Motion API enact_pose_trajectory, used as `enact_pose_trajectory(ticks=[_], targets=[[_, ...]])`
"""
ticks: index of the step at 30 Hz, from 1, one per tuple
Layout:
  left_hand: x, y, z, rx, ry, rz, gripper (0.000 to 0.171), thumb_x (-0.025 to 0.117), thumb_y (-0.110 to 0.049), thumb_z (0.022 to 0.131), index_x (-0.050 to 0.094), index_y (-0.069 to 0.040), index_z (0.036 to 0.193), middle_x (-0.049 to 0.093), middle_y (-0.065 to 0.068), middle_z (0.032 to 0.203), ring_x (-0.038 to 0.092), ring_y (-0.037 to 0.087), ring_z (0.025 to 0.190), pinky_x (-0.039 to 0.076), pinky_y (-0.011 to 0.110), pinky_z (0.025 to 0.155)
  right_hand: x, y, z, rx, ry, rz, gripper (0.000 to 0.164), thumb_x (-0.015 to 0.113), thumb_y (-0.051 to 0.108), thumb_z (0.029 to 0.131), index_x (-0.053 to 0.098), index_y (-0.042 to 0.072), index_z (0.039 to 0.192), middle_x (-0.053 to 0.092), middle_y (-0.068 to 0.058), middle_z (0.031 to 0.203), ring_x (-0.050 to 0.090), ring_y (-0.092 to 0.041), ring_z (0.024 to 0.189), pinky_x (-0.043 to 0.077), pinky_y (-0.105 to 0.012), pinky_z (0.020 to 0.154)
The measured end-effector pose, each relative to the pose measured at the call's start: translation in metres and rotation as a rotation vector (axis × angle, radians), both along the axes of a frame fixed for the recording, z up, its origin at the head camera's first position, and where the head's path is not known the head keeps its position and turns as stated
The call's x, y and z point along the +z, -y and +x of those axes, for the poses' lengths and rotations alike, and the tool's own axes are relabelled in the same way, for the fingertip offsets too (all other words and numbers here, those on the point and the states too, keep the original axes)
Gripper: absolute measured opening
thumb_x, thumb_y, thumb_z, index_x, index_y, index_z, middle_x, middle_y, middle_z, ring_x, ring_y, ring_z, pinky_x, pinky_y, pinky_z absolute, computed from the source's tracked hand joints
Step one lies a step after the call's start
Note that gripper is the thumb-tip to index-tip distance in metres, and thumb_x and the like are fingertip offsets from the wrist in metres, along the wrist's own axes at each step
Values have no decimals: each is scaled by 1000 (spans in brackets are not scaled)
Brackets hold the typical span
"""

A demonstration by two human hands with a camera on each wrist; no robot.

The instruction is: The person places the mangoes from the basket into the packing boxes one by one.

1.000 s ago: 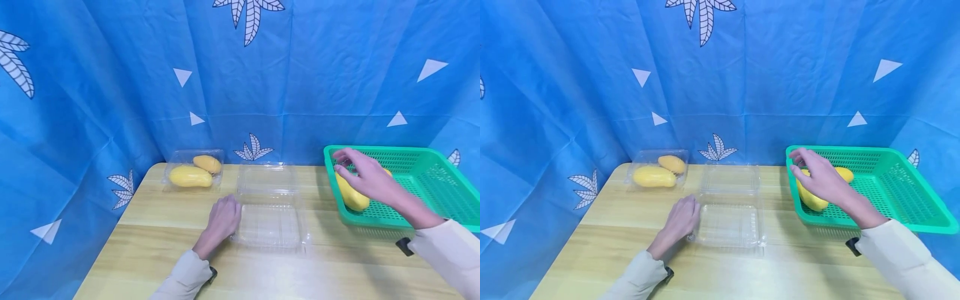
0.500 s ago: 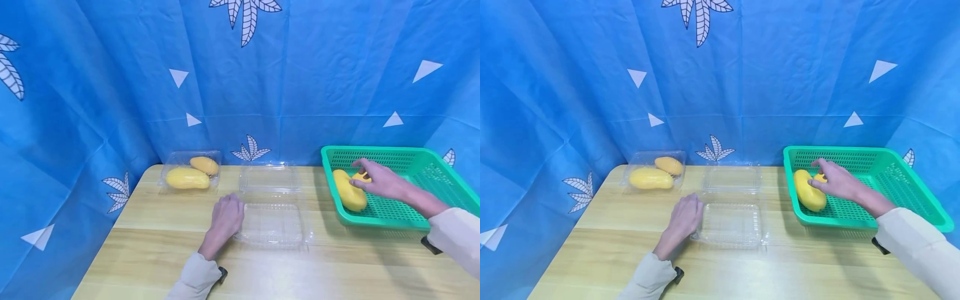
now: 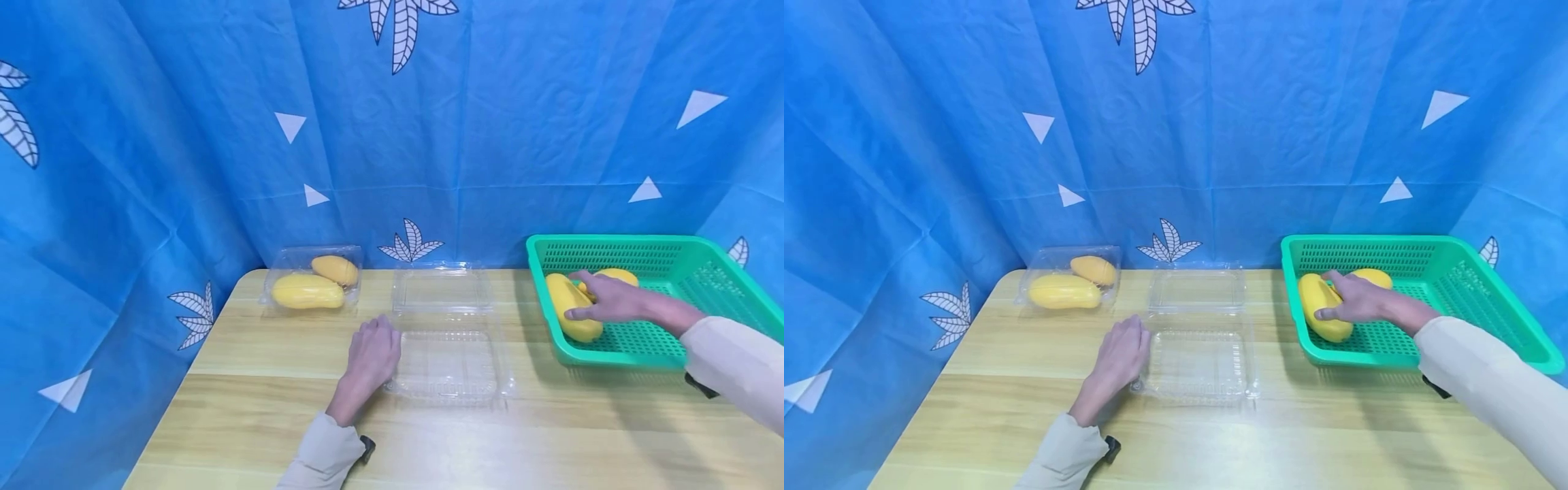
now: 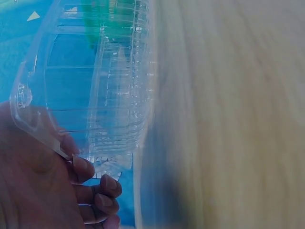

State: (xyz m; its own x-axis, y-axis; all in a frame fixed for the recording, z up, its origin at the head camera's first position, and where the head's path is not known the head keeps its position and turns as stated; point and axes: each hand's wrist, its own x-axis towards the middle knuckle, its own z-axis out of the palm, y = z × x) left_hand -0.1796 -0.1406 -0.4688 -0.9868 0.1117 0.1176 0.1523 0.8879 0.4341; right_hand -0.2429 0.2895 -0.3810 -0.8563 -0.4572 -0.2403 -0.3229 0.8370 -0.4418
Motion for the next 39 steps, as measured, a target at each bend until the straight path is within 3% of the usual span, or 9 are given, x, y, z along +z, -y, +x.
enact_pose_trajectory(ticks=[3,8,12,18,25,34,39], targets=[[0,0,0,-1,1,12,24,41,-19,105,50,-7,87,48,7,77,49,29,78,46,46,77,-1,4,-6,-5,58,15,88,73,36,95,26,-18,146,60,-14,97,57,-24,83,48,-39,67],[0,1,-1,-10,2,12,24,41,-19,105,49,-7,86,47,7,76,48,28,75,45,44,74,-2,11,-11,-60,246,16,97,70,38,96,10,-13,152,52,-8,86,43,-16,59,44,-33,54],[-1,1,-2,-18,0,14,24,41,-19,105,49,-7,85,47,7,75,48,28,75,45,43,72,-3,13,-13,-90,315,12,99,70,38,95,5,-8,153,51,-9,86,44,-17,63,49,-36,54],[0,0,-4,-29,-6,10,25,41,-20,105,49,-8,84,47,6,75,49,28,76,46,44,73,-3,13,-16,-127,339,2,99,71,33,94,1,-6,152,53,-15,95,55,-26,83,59,-50,65],[0,1,-1,-18,4,21,24,40,-19,105,48,-9,84,46,6,75,48,28,75,45,43,73,-1,17,-16,-128,340,20,98,70,31,92,3,-2,156,49,-16,96,56,-24,73,56,-43,57],[-1,1,-2,-16,-3,36,23,41,-18,105,50,-8,86,47,6,76,49,27,76,46,43,74,22,4,-11,-126,303,-59,87,57,39,101,4,-2,158,53,-18,102,59,-26,79,55,-42,56],[-2,2,-2,-18,5,33,22,40,-18,104,50,-8,87,48,6,77,49,28,78,46,44,75,34,-5,-5,-108,222,-84,81,40,45,107,6,-6,159,55,-10,83,57,-24,64,49,-39,59]])
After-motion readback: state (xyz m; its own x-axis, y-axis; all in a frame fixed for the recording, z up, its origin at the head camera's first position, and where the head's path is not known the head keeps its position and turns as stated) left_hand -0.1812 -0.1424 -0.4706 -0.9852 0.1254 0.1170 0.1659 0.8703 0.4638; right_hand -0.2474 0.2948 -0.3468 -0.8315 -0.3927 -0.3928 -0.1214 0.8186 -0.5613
